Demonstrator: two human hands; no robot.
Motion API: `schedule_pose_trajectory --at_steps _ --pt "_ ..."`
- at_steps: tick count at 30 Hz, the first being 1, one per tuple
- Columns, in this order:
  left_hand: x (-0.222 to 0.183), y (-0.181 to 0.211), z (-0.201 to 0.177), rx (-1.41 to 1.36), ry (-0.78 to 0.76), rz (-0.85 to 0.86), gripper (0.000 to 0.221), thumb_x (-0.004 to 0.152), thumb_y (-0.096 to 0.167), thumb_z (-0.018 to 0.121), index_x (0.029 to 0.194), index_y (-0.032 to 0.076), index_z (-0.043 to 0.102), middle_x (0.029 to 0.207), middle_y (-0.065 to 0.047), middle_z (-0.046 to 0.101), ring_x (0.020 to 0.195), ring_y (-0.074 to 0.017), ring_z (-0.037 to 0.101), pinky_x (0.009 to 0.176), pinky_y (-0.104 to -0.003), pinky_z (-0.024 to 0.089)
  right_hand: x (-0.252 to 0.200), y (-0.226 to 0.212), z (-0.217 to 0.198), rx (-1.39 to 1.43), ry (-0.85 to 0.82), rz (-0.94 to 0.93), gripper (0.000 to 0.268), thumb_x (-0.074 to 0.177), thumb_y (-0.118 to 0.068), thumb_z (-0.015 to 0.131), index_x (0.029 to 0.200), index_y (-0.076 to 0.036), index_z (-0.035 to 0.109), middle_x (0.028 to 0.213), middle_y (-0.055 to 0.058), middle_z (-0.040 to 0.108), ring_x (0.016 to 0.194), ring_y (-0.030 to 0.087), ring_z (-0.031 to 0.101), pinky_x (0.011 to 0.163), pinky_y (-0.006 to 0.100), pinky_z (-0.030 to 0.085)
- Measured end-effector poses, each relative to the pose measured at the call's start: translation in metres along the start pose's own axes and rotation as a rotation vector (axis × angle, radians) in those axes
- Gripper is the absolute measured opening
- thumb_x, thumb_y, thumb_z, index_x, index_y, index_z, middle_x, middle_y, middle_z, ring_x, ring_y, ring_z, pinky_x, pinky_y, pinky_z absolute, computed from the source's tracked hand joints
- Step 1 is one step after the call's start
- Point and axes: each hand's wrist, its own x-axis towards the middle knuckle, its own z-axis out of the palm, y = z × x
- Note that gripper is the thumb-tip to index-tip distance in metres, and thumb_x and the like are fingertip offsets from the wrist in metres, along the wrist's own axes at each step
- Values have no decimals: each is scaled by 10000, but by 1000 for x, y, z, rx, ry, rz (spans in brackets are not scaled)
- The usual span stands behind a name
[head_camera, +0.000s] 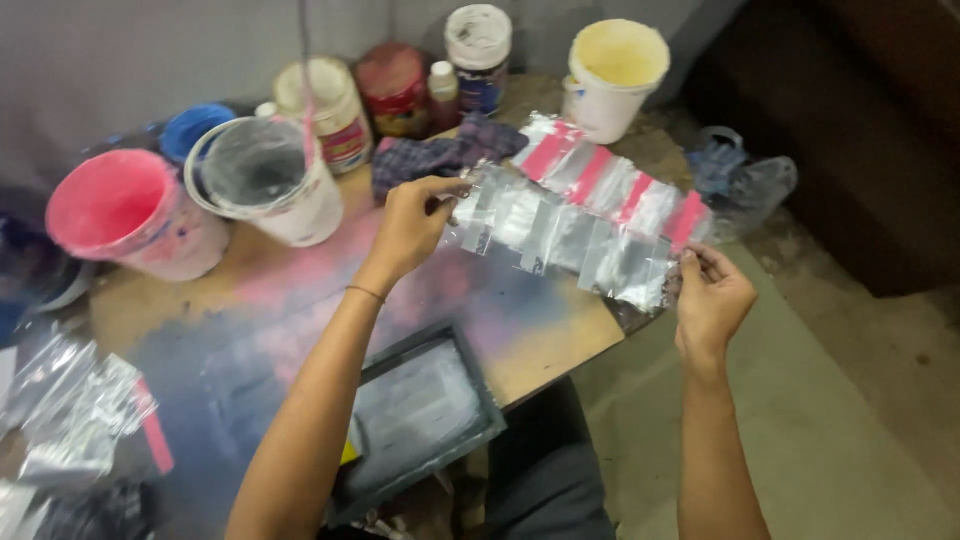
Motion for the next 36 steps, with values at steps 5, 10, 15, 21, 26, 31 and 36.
schedule_pose_trajectory --at_steps 5,10,15,21,26,31,36 --pt "35 -19 30 -14 -82 -33 323 876 -65 628 1107 104 775 926 -96 771 614 -188 728 632 -321 586 4 -8 -5 -36 66 17 115 979 -34 688 1083 -36 739 867 69 705 687 44 628 512 218 540" --pt "60 -36 44 22 -108 -62 316 870 -59 634 1114 86 772 941 -112 775 604 -186 733 578 -318 586 7 -2 -5 -16 88 69 127 972 -46 700 1092 -28 738 871 85 706 680 69 636 528 254 567" --pt "66 -14 40 149 -200 -74 310 871 -32 655 1134 81 772 1025 -148 771 952 -358 733 788 -392 603 6 -1 -9 -62 90 94 138 958 -51 715 1086 -59 764 852 59 693 696 51 637 545 247 545" --pt "66 -16 47 161 -225 -110 294 879 -24 652 1141 52 759 1074 -191 751 1010 -382 714 829 -426 601 -1 -3 -5 -93 59 123 150 956 -47 701 1096 -26 749 845 97 706 664 96 659 518 294 583" --pt "65 -31 48 192 -220 -68 292 867 -12 660 1114 90 778 1034 -154 764 1012 -384 708 856 -439 594 -7 -12 -4 -135 33 59 155 969 -43 685 1107 -7 745 894 138 713 741 122 690 560 285 578" --pt "67 -43 51 230 -211 -29 290 861 -5 678 1122 78 774 1045 -161 761 1004 -385 712 862 -445 587 -5 -3 -5 -199 28 -15 157 958 -42 697 1102 -21 757 917 147 722 785 161 726 607 307 594" --pt "68 -67 62 330 -155 46 256 877 30 680 1092 116 790 1026 -99 766 990 -316 731 826 -394 601 0 7 -14 -404 36 -180 170 913 8 724 1065 -24 794 889 177 716 670 245 707 531 366 525"
